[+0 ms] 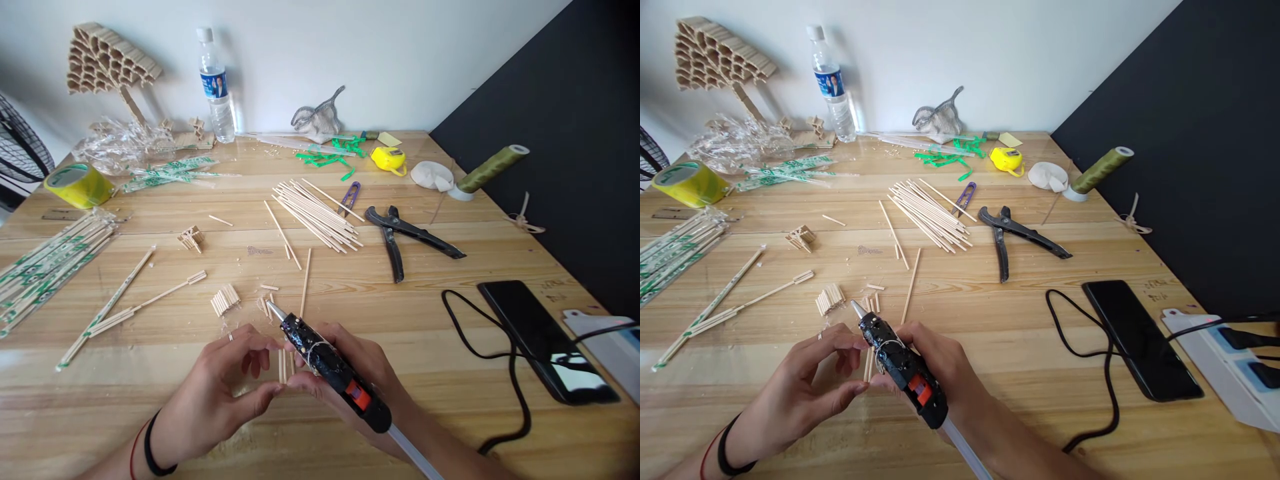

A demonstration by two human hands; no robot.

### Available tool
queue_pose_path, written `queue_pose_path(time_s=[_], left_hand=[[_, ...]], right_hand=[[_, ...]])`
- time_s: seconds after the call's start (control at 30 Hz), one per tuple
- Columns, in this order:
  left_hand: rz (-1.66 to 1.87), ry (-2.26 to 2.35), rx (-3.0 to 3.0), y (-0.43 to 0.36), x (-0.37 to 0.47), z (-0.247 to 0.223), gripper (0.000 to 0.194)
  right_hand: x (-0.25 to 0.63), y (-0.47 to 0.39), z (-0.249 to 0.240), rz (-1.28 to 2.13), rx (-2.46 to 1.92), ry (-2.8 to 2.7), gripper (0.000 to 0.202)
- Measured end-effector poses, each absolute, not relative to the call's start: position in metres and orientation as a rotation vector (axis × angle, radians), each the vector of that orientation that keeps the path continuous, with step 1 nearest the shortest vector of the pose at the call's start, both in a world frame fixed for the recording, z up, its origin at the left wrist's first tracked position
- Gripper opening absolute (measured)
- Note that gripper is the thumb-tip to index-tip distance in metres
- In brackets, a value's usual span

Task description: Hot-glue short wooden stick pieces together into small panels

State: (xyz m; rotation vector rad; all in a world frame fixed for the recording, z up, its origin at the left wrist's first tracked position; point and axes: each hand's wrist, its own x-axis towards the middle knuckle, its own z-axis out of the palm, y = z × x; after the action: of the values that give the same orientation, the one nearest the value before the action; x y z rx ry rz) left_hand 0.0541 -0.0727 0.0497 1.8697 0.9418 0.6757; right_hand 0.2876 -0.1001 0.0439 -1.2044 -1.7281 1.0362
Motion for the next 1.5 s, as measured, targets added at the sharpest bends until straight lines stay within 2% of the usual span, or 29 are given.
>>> queue_pose_path(time_s=[0.3,0.47,0.73,1.0,1.2,1.5], left_hand=[[0.738,0.976,1.902,-0.08,0.058,0.049,0.033],[0.743,0.991,1.738,-0.078,0.051,0.048,0.03],[0.837,0.934,1.398,-0.074,0.043,0.043,0.03],[0.849,0.867,1.239,-0.07,0.041,0.041,0.023],[0.878,0.901,1.095,-0.066,0.043,0.038,0.029],[0.905,0.929,1.05,-0.062,0.044,0.038,0.032]], right_hand=[[0.284,-0.103,0.044,1.006,-1.18,-1.71,0.022],[0.288,-0.1,0.048,1.036,-1.26,-1.639,0.009],[0.296,-0.091,0.053,1.066,-1.319,-1.455,0.014],[0.297,-0.091,0.048,1.244,-1.234,-1.431,0.02],[0.299,-0.09,0.05,1.332,-1.179,-1.46,0.018],[0.299,-0.09,0.053,1.518,-1.112,-1.398,0.029]])
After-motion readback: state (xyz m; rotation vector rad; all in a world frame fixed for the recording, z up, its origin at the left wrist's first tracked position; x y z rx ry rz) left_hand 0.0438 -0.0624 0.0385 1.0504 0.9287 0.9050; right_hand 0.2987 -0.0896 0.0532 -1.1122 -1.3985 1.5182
